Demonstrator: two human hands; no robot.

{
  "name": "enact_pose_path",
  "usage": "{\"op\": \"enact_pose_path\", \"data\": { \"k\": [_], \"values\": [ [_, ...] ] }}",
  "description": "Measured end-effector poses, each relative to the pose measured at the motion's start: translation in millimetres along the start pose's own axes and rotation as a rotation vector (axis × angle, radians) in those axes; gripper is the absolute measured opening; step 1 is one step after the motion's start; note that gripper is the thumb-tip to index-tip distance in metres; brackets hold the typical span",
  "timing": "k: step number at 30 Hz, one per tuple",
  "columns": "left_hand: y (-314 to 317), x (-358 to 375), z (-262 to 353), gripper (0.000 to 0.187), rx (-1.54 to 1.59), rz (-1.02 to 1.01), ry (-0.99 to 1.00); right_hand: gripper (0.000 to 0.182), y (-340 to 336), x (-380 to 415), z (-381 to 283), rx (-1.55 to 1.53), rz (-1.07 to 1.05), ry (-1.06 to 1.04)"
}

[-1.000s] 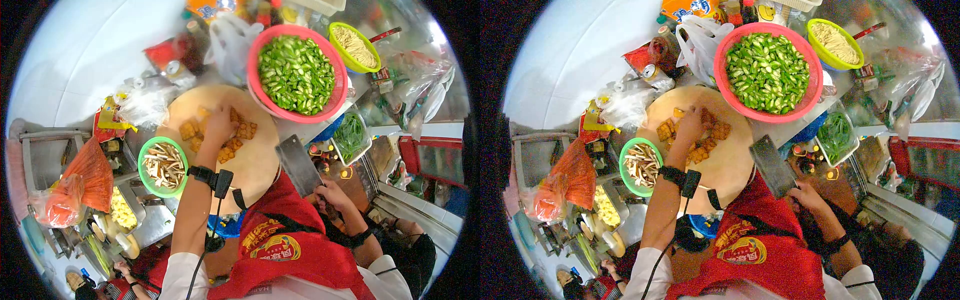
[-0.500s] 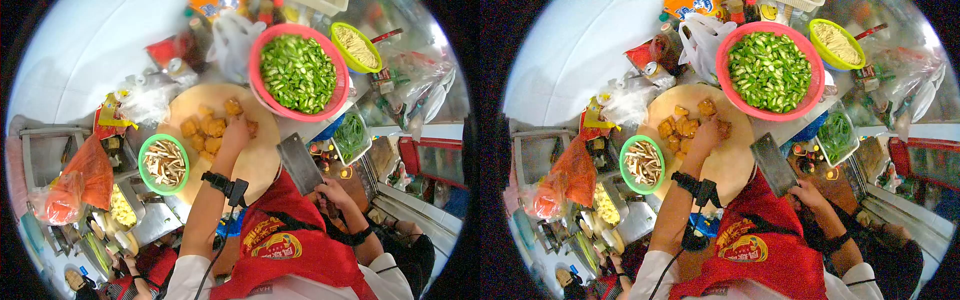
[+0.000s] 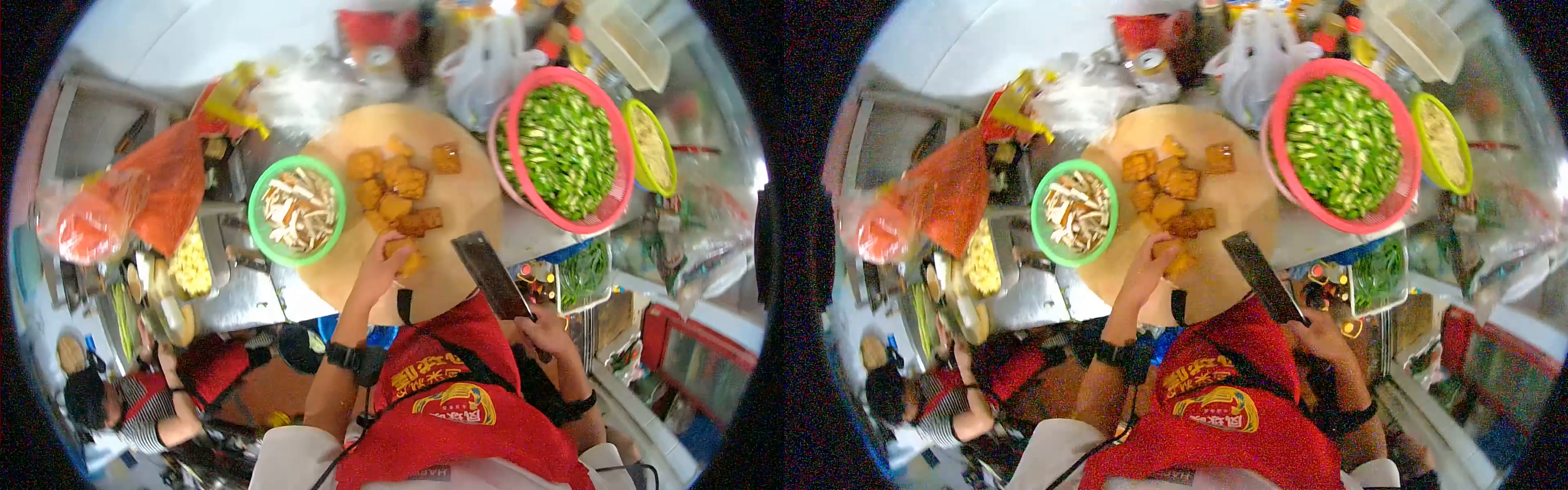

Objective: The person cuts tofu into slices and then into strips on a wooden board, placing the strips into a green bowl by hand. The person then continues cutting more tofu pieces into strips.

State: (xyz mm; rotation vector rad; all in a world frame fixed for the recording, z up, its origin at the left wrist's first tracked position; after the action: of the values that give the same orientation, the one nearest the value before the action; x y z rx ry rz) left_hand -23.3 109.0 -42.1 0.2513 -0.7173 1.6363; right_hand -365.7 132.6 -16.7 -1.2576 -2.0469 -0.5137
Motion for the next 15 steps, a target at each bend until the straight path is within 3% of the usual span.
{"op": "enact_pose_path", "data": {
  "k": [2, 4, 6, 7, 9, 15],
  "values": [
    [-26, 18, -49, 0.039, 0.072, 0.071, -0.089, 0.031, 21, -18, -20, 0.282, -0.159, -0.112],
    [-34, 29, -88, 0.04, 0.153, 0.137, -0.178, 0.035, 44, -41, -31, 0.419, -0.246, -0.2],
    [-37, 36, -95, 0.047, 0.158, 0.267, 0.015, 0.03, 76, -50, -68, 0.439, -0.305, -0.591],
    [-35, 41, -91, 0.047, 0.184, 0.296, 0.002, 0.031, 86, -58, -71, 0.496, -0.339, -0.399],
    [-39, 60, -46, 0.056, -0.726, 0.625, 0.272, 0.032, 102, -67, -82, 0.511, -0.348, -0.356],
    [-40, 57, -58, 0.061, -0.799, 0.439, 0.155, 0.036, 101, -71, -88, 0.573, -0.225, -0.182]
  ]
}}
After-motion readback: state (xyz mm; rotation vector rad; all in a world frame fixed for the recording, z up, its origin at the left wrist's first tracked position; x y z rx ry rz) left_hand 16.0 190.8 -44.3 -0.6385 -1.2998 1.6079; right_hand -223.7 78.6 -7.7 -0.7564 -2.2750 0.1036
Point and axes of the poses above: each hand's wrist, its own x-axis away from the middle knuckle, its own y-axis out of the palm, z = x × y, the point moved 7 cm from there along -x, towards the middle knuckle, and after that the axes turned 15 degrees about -x, right-handed, at the moved point
